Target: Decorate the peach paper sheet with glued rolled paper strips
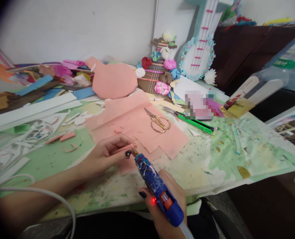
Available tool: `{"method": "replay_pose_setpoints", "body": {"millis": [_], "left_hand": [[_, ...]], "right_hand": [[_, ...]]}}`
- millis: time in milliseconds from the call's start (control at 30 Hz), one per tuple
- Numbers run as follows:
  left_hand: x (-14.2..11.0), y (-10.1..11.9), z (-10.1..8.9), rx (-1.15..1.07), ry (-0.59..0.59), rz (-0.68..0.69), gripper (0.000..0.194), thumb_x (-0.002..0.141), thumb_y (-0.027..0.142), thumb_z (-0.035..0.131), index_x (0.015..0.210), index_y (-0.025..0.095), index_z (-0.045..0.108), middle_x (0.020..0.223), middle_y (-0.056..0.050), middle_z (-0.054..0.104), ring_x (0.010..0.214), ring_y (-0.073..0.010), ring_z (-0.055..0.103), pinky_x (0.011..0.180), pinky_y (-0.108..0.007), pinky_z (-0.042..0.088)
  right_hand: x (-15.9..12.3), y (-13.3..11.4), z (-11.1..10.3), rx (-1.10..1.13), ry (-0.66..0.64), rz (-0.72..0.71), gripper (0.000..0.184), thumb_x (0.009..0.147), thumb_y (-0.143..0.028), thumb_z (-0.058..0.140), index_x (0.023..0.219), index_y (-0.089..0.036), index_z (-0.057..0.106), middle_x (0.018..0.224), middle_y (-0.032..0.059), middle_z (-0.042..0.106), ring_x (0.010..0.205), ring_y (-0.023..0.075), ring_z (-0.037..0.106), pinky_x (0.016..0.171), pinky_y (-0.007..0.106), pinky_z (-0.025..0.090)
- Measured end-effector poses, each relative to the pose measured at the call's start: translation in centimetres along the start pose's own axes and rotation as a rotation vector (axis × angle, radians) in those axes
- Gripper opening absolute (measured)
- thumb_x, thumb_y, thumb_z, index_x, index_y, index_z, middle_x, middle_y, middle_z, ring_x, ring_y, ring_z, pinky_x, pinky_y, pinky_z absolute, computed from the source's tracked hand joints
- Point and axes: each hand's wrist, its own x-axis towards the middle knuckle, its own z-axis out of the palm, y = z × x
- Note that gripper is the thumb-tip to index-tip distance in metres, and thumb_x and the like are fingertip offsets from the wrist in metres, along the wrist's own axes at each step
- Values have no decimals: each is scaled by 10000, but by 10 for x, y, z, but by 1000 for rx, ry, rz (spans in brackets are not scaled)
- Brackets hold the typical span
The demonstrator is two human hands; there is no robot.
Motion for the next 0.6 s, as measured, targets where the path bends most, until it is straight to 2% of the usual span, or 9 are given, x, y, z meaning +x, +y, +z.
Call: {"method": "replay_pose_setpoints", "body": {"millis": [200,367,600], "left_hand": [[0,1,0,-11,19,-15,99,861,197,602,932,130,620,922,-68,679,870,-147,637,781,-250,493],[0,2,0,-33,24,-14,102,855,198,610,932,133,618,917,-63,679,868,-144,634,780,-250,485],[1,3,0,-70,15,-48,96,858,185,605,936,132,619,915,-65,677,874,-137,624,753,-227,463]], "right_hand": [[-1,-1,1,9,22,8,189,776,-321,629,651,-209,541,559,-30,492,482,115,472,449,248,389],[0,-1,1,-1,20,13,242,787,-349,623,620,-205,522,536,-29,486,465,115,474,431,244,382],[-2,2,-1,-42,-12,-38,189,791,-348,628,672,-209,580,593,-4,590,505,143,553,482,258,439]]}}
